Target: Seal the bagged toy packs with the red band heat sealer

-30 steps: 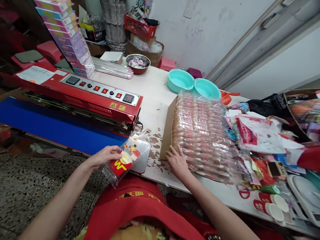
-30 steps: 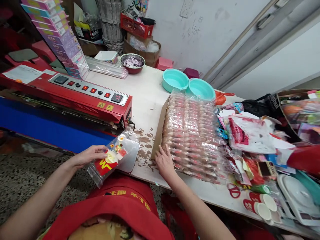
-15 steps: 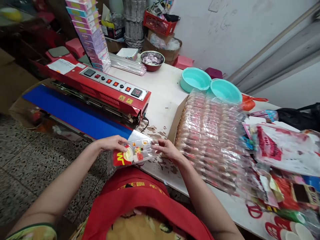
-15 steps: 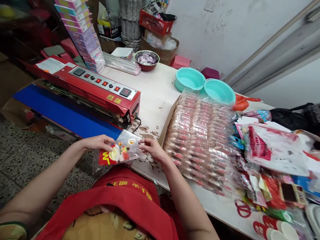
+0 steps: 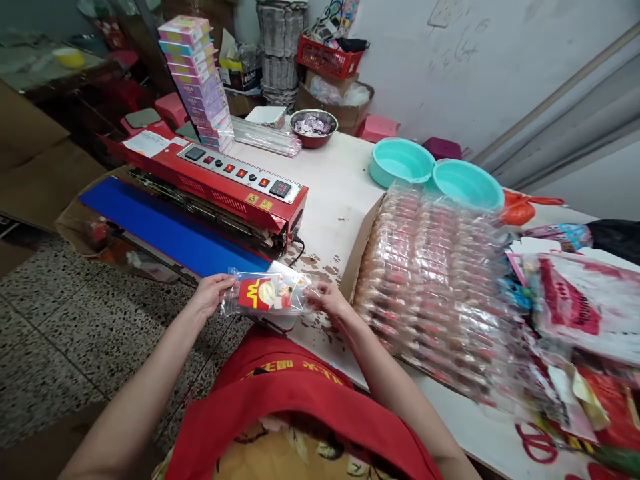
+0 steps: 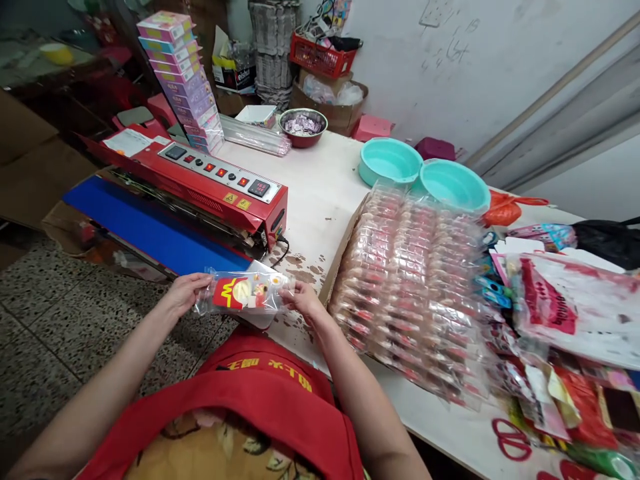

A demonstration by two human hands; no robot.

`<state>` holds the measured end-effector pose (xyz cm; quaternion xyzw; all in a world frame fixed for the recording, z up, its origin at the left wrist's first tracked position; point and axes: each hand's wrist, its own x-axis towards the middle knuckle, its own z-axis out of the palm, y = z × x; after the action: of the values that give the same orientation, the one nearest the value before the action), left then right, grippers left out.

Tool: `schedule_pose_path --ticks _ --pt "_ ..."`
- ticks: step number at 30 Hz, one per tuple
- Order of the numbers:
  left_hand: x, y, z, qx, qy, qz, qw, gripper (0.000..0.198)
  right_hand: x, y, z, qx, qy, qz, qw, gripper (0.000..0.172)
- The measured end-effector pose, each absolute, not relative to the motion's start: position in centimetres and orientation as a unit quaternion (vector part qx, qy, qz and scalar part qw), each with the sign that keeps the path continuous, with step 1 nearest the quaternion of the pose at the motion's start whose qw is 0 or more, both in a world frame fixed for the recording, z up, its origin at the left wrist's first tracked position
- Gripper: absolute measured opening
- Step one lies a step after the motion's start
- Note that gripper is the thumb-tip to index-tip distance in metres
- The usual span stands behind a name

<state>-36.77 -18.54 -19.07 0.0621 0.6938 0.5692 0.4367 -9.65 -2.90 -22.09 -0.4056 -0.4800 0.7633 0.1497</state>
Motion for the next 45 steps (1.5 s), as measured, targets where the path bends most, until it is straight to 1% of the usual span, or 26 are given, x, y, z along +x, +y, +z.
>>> schedule_pose_path --ticks 2,8,11,13,15,17,19,20,22,23,25,27,29,31,35,38,41,45 --pt "-36.8 -19.1 -19.5 0.048 0.708 0.573 0.410 0.022 -9.8 -3.2 -22.8 -0.426 -0.475 0.755 0.151 0.044" --pt "-39.5 -20.9 -18.6 0.019 0.758 0.558 0.337 0.018 -9.3 -3.8 -24.7 -0.494 -0.457 0.717 0.181 0.045" --pt "-41.2 -21.6 -18.5 0.017 0.785 0.538 0.307 0.014 -9.2 -3.8 -25.2 -0.510 -0.449 0.703 0.209 0.051" --pt "-42.3 -22.0 -18.4 0.056 0.819 0.495 0.283 0.013 -9.2 -3.9 -25.3 -0.510 -0.453 0.695 0.226 0.055" --pt "-43.0 -22.1 -18.1 0.124 0.872 0.420 0.216 0.019 -9.1 -4.1 -25.3 -0.512 -0.472 0.682 0.223 0.056" --pt "-42.9 -21.8 -17.7 0.203 0.908 0.352 0.100 0.034 -9.0 -4.5 -24.9 -0.531 -0.519 0.629 0.231 0.056" --pt "-41.5 -20.9 -17.3 0.333 0.893 0.303 -0.001 0.051 -9.3 -5.3 -24.1 -0.556 -0.594 0.509 0.280 0.054" --pt "-40.2 -20.3 -17.3 0.420 0.864 0.275 -0.022 0.059 -9.7 -5.7 -23.7 -0.562 -0.634 0.432 0.310 0.052" --pt "-37.1 -19.0 -17.6 0.600 0.777 0.188 -0.019 0.069 -10.7 -6.6 -22.8 -0.553 -0.699 0.296 0.343 0.043" --pt "-35.5 -18.5 -17.9 0.661 0.737 0.143 0.005 0.074 -11.4 -6.9 -22.4 -0.544 -0.726 0.253 0.337 0.038" --pt "-32.9 -17.5 -18.8 0.720 0.689 0.073 0.036 0.080 -12.4 -7.1 -21.9 -0.528 -0.767 0.213 0.295 0.028" --pt "-31.7 -17.0 -19.6 0.732 0.678 0.041 0.051 0.076 -12.9 -6.7 -21.7 -0.516 -0.793 0.212 0.245 0.020" --pt "-31.8 -16.8 -20.0 0.734 0.675 0.034 0.062 0.071 -12.6 -5.8 -21.5 -0.500 -0.811 0.219 0.212 0.015" --pt "-32.6 -16.8 -20.1 0.740 0.667 0.037 0.074 0.070 -11.8 -4.7 -21.2 -0.483 -0.831 0.208 0.182 0.013" --pt "-33.7 -16.9 -20.0 0.745 0.659 0.042 0.089 0.070 -10.6 -3.3 -20.3 -0.427 -0.882 0.167 0.107 0.018" --pt "-33.6 -16.9 -20.0 0.745 0.659 0.047 0.094 0.068 -10.7 -3.4 -19.8 -0.413 -0.891 0.161 0.096 0.014" --pt "-33.5 -16.9 -20.0 0.746 0.657 0.052 0.095 0.067 -11.6 -3.7 -19.8 -0.449 -0.874 0.163 0.091 0.012" --pt "-33.5 -16.9 -19.9 0.748 0.655 0.049 0.096 0.068 -12.6 -3.5 -19.8 -0.454 -0.874 0.162 0.056 0.013"
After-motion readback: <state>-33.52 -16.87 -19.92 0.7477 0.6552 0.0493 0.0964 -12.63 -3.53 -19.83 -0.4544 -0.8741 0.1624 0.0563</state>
